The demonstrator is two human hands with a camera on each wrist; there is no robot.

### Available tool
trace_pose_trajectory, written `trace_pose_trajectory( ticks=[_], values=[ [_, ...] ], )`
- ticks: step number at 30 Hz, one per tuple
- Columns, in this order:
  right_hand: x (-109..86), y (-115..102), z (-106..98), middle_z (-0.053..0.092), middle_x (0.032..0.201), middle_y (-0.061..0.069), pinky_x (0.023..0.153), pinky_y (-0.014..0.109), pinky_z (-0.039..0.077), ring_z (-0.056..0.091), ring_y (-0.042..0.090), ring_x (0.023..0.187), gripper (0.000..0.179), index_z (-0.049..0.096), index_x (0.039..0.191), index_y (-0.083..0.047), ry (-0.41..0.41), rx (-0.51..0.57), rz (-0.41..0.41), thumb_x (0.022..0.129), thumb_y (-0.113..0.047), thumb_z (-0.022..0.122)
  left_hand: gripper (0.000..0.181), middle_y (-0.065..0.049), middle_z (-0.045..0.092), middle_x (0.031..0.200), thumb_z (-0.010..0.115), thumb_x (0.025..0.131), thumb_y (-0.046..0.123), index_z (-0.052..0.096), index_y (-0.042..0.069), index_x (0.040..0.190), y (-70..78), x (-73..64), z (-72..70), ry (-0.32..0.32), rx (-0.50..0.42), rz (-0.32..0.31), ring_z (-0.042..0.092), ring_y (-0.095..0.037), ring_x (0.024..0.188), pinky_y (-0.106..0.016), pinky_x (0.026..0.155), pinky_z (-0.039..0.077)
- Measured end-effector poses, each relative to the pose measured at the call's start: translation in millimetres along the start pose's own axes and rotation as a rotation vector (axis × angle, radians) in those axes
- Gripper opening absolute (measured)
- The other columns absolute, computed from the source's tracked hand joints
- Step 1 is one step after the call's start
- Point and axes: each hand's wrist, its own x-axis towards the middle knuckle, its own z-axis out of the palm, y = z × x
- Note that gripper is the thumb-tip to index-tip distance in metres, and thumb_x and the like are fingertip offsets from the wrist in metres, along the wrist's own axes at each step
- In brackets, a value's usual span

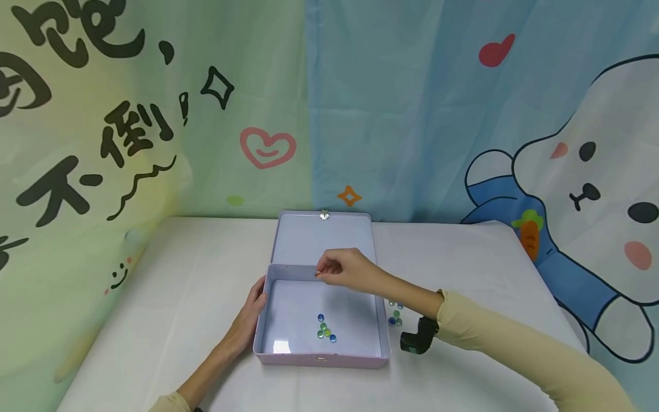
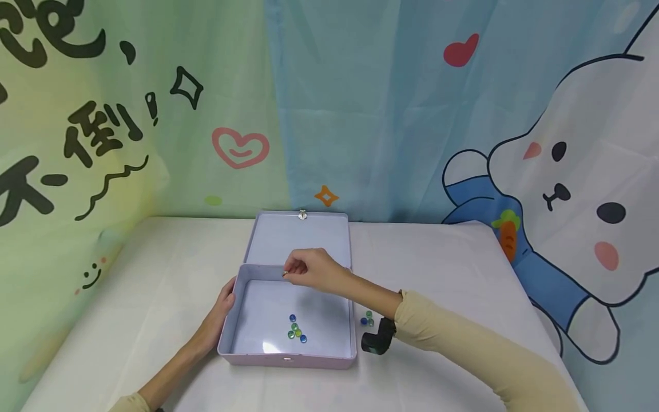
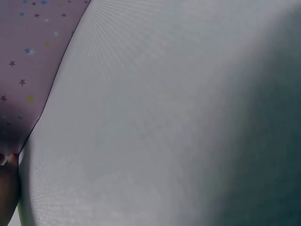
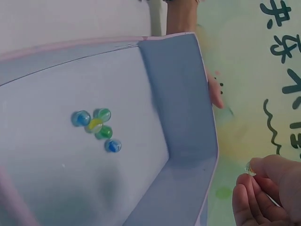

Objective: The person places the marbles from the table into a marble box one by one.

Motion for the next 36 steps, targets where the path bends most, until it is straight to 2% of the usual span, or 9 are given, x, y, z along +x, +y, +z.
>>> trace_pose_trajectory(
  ticks=[6, 10, 16, 19, 25, 30, 36],
  values=[
    [22.9, -2, 20, 0.073, 0.089, 0.006, 0.071, 0.015, 0.052, 0.06, 0.003, 0.075, 0.007, 0.067, 0.092, -0.005, -0.071, 0.022, -0.045, 0.087, -0.01, 0.071, 0.052, -0.009, 0.016, 0.163, 0.025, 0.105, 0.037, 0.015, 0.024, 0.155, 0.3, 2.8, -0.9, -0.004, 0.0, -0.006, 0.017, -0.035, 0.15, -0.06, 0.117, 0.014],
    [36.8, -1, 35, 0.073, 0.088, 0.007, 0.069, 0.012, 0.05, 0.06, 0.0, 0.073, 0.008, 0.068, 0.089, -0.004, -0.135, -0.009, -0.063, 0.086, -0.01, 0.072, 0.052, -0.008, 0.017, 0.163, 0.024, 0.105, 0.038, 0.015, 0.025, 0.155, 1.5, 3.9, -0.8, -0.002, -0.01, -0.016, 0.019, -0.033, 0.149, -0.059, 0.116, 0.016],
    [51.4, 0, 56, 0.071, 0.083, 0.006, 0.067, 0.012, 0.048, 0.057, 0.001, 0.071, 0.007, 0.068, 0.087, -0.004, -0.215, -0.034, -0.008, 0.085, -0.009, 0.072, 0.052, -0.009, 0.018, 0.163, 0.024, 0.105, 0.038, 0.015, 0.026, 0.155, -0.1, 5.5, -0.9, 0.003, 0.005, -0.014, 0.021, -0.033, 0.148, -0.058, 0.115, 0.02],
    [55.5, 2, 67, 0.069, 0.082, 0.004, 0.066, 0.012, 0.047, 0.055, 0.001, 0.07, 0.007, 0.067, 0.086, -0.006, -0.248, -0.064, 0.016, 0.085, -0.011, 0.073, 0.052, -0.01, 0.018, 0.163, 0.023, 0.105, 0.037, 0.015, 0.025, 0.155, -1.7, 5.7, -0.7, 0.004, 0.014, -0.008, 0.022, -0.034, 0.148, -0.058, 0.114, 0.021],
    [59.5, 9, 86, 0.067, 0.079, -0.001, 0.064, 0.011, 0.045, 0.052, -0.001, 0.067, 0.009, 0.065, 0.083, -0.009, -0.282, -0.151, 0.007, 0.085, -0.013, 0.073, 0.051, -0.008, 0.017, 0.163, 0.024, 0.105, 0.039, 0.015, 0.028, 0.155, -3.2, 4.7, 0.4, 0.001, 0.007, -0.013, 0.021, -0.032, 0.148, -0.057, 0.116, 0.02],
    [59.5, 11, 93, 0.066, 0.077, -0.002, 0.062, 0.011, 0.043, 0.05, 0.0, 0.065, 0.008, 0.066, 0.083, -0.01, -0.306, -0.199, 0.022, 0.086, -0.013, 0.073, 0.051, -0.008, 0.017, 0.163, 0.023, 0.105, 0.038, 0.015, 0.028, 0.155, -2.0, 2.8, 0.6, -0.002, 0.006, -0.007, 0.02, -0.033, 0.149, -0.058, 0.116, 0.02],
    [59.9, 11, 96, 0.069, 0.078, 0.003, 0.06, 0.011, 0.041, 0.049, 0.0, 0.063, 0.007, 0.068, 0.084, -0.005, -0.33, -0.221, 0.01, 0.086, -0.011, 0.073, 0.051, -0.009, 0.017, 0.163, 0.023, 0.105, 0.038, 0.015, 0.028, 0.155, -2.1, 1.4, -0.3, -0.001, 0.003, -0.006, 0.02, -0.034, 0.149, -0.058, 0.116, 0.02]
  ],
)
